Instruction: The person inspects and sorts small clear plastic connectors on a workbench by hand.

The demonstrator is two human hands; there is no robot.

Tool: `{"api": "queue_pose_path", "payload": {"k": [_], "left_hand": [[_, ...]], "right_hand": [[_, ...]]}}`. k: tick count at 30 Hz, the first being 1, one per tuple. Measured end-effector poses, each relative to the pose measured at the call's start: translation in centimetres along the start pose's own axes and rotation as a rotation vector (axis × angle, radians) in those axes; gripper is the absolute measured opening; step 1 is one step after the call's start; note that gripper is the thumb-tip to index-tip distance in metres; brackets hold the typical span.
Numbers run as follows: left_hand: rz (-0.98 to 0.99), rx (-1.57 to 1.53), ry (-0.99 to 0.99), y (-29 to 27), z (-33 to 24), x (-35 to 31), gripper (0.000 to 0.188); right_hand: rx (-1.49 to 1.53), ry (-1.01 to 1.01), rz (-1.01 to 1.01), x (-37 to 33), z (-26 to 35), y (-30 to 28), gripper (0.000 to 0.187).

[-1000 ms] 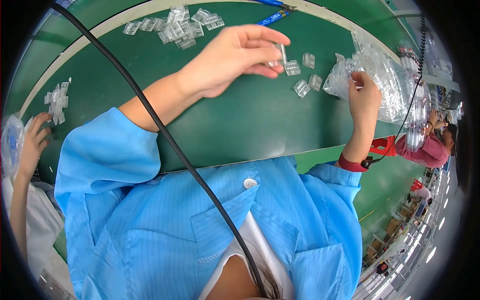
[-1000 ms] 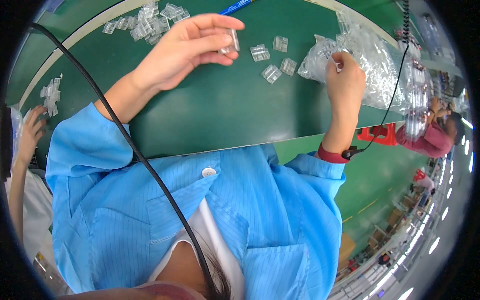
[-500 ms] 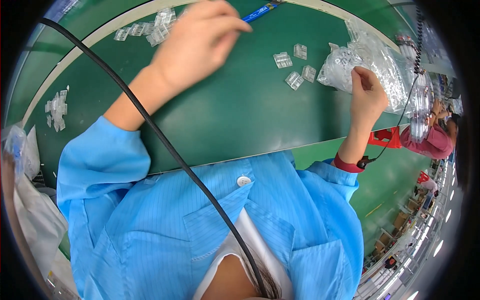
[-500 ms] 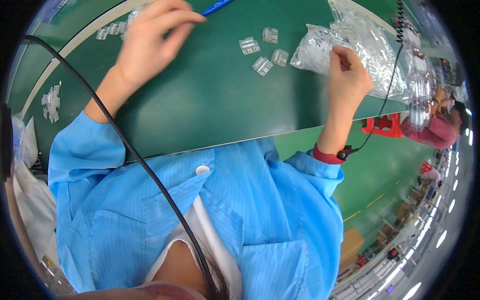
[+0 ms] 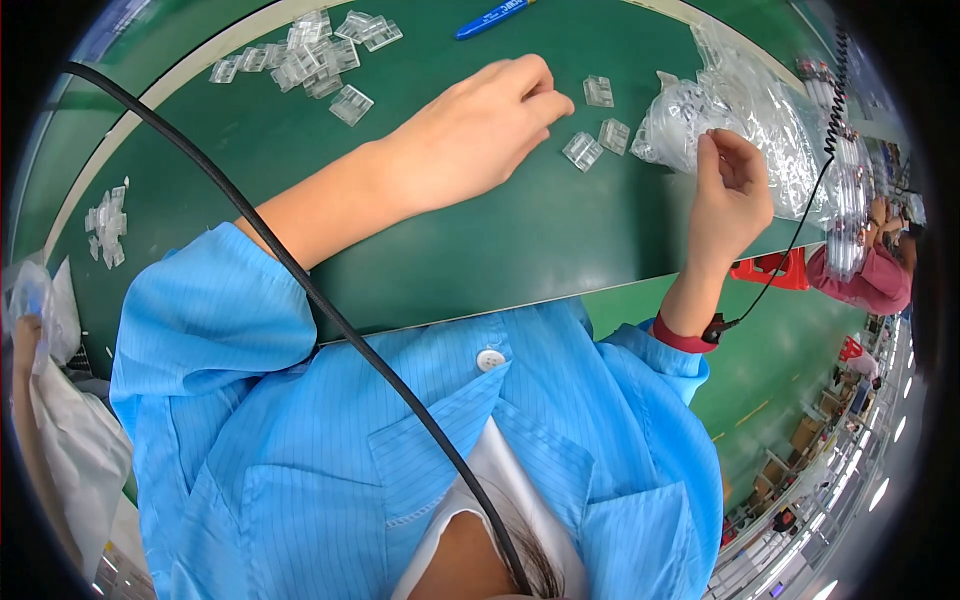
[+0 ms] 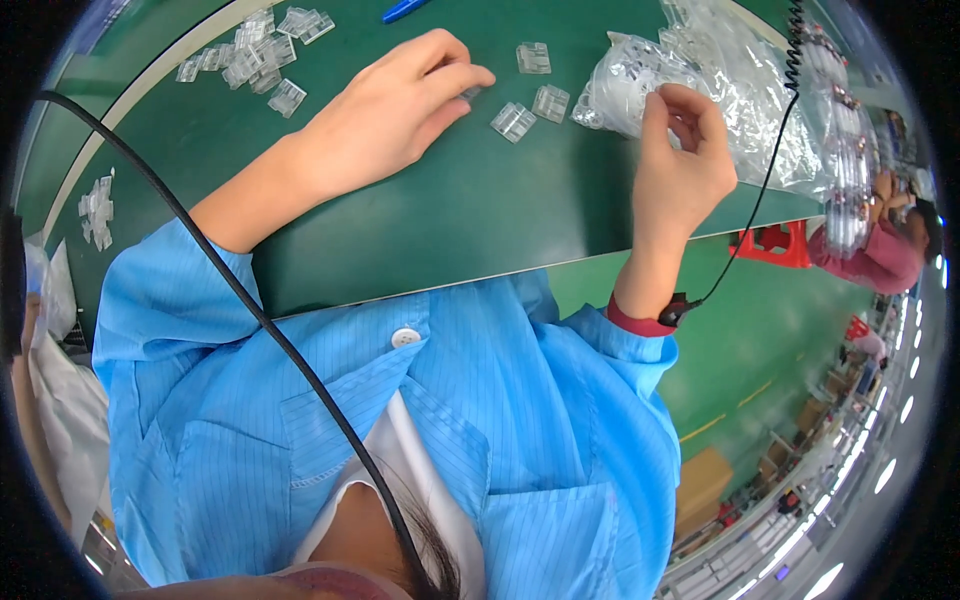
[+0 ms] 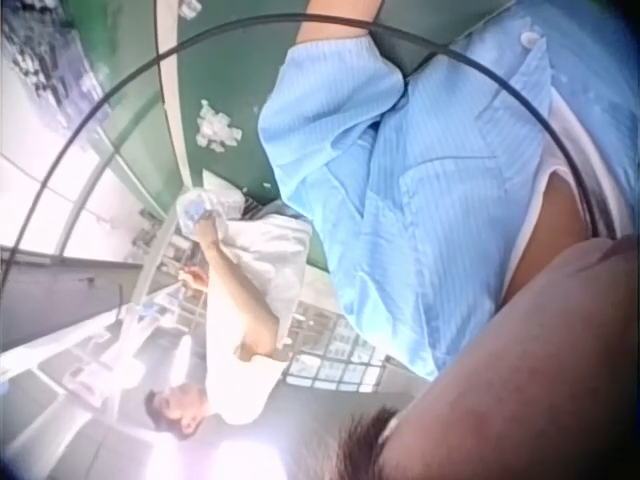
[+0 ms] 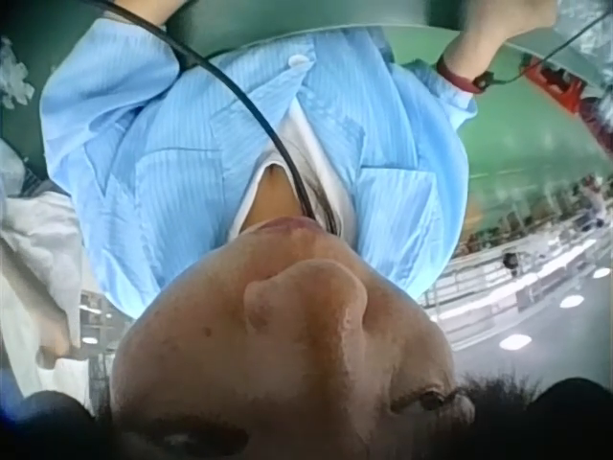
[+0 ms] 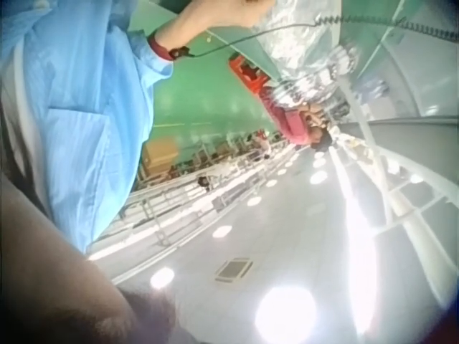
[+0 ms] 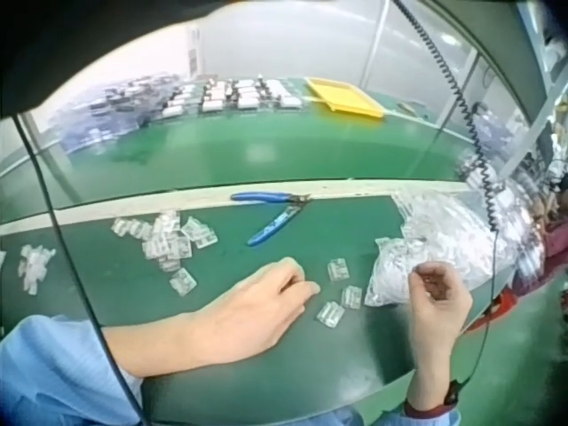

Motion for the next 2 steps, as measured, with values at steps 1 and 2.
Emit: {"api": "queue_pose_path", "payload": {"k": [1, 2], "left_hand": [[0.069, -0.11, -0.099, 0.0, 0.53, -0.29, 0.024], [0.134, -0.229, -0.189, -0.19, 0.85, -0.5, 0.024]], "right_hand": [[0.239, 0.067, 0.034, -0.01, -0.05, 0.53, 0.01], [0.467, 0.132, 0.064, -0.03, 0.42, 0.77, 0.011]]}}
Point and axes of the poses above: each hand's wrist, its own x-axis towards the middle knuckle, its own y-axis out of the palm, z = x × y, the point moved 5 cm from there along x, towards the middle knuckle, and after that the axes turned 10 degrees about x, right-handed, at the moved point
